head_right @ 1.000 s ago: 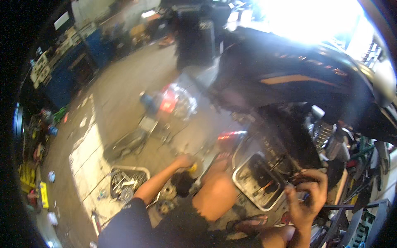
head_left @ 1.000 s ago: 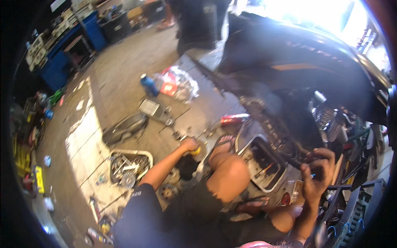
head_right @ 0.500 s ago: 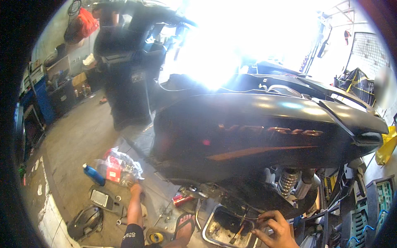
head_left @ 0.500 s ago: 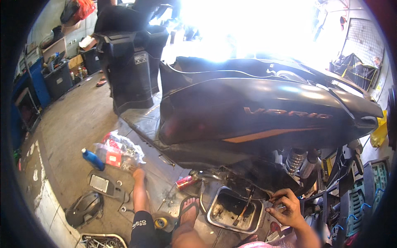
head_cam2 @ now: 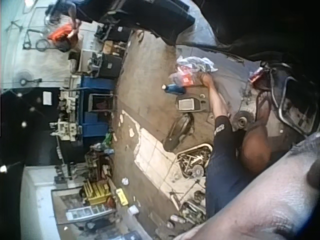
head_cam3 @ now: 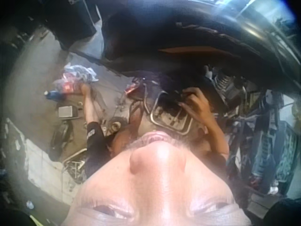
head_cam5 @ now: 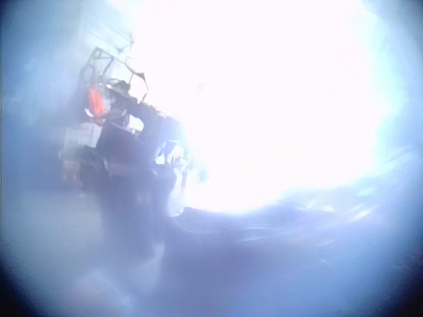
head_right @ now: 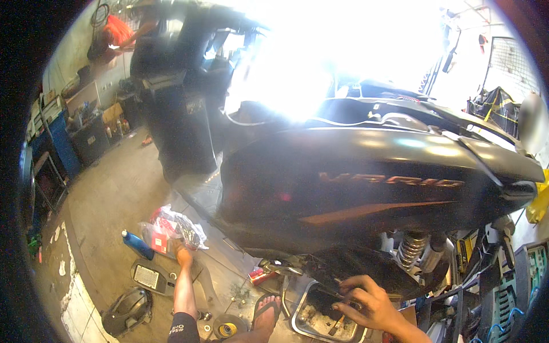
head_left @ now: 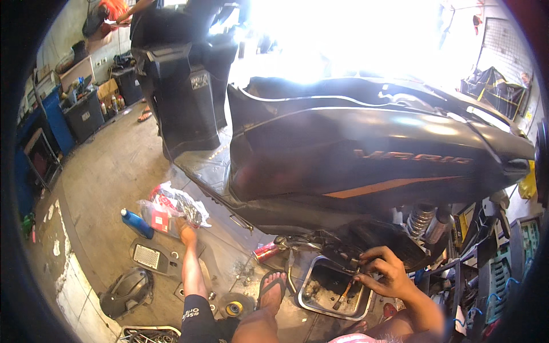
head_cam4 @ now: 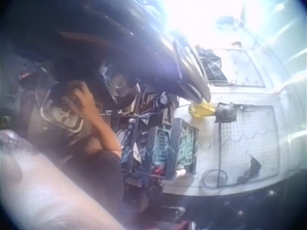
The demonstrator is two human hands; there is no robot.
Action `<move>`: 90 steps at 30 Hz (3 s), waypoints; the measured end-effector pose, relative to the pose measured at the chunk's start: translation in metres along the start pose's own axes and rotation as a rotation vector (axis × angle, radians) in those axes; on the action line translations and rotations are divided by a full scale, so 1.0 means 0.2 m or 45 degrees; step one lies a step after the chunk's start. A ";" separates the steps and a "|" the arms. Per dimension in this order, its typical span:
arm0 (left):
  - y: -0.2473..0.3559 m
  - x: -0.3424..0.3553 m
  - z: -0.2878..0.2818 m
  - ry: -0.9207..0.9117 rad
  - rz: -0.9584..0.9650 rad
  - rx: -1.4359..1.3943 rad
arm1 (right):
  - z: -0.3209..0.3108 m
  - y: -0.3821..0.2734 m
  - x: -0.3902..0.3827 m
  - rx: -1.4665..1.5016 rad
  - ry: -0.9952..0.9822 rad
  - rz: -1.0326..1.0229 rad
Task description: The person replaces a motorcycle drive belt. They use a cloth to clean components, remove the transmission assembly, unwrap a new belt from a plastic bag, and position it for installation.
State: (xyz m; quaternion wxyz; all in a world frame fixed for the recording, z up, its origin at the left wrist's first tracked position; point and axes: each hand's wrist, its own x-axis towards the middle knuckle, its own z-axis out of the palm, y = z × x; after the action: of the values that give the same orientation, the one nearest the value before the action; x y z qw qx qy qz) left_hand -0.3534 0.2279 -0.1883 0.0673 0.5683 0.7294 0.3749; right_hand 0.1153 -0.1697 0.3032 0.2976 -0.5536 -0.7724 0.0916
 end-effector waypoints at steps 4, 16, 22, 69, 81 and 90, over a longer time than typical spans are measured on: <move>0.10 0.23 -0.43 0.629 0.023 0.354 | -0.03 -0.13 -0.06 -0.024 0.011 -0.185; 1.22 -0.10 -2.13 -0.115 0.363 -0.748 | -0.30 -0.36 -0.39 -0.029 0.174 -0.250; 1.74 -0.55 -2.75 -0.968 1.399 -0.482 | -0.28 -0.45 -0.48 0.213 0.259 -0.144; 2.66 -1.80 -2.18 -0.039 2.162 -1.419 | -0.39 -0.45 -0.90 0.465 0.218 0.078; 2.66 -1.82 -2.10 -0.674 1.628 -2.089 | -0.28 -0.39 -0.89 0.360 0.510 -0.031; 2.67 -1.87 -2.08 -0.893 1.290 -1.698 | -0.22 -0.39 -0.78 0.500 0.748 0.067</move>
State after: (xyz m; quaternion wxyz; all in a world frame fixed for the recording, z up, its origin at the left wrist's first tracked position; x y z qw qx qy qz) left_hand -0.0270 -0.2577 0.3162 0.4275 0.7457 -0.0385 0.5097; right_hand 0.1103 -0.3496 0.3198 0.6054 -0.5083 -0.6068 0.0830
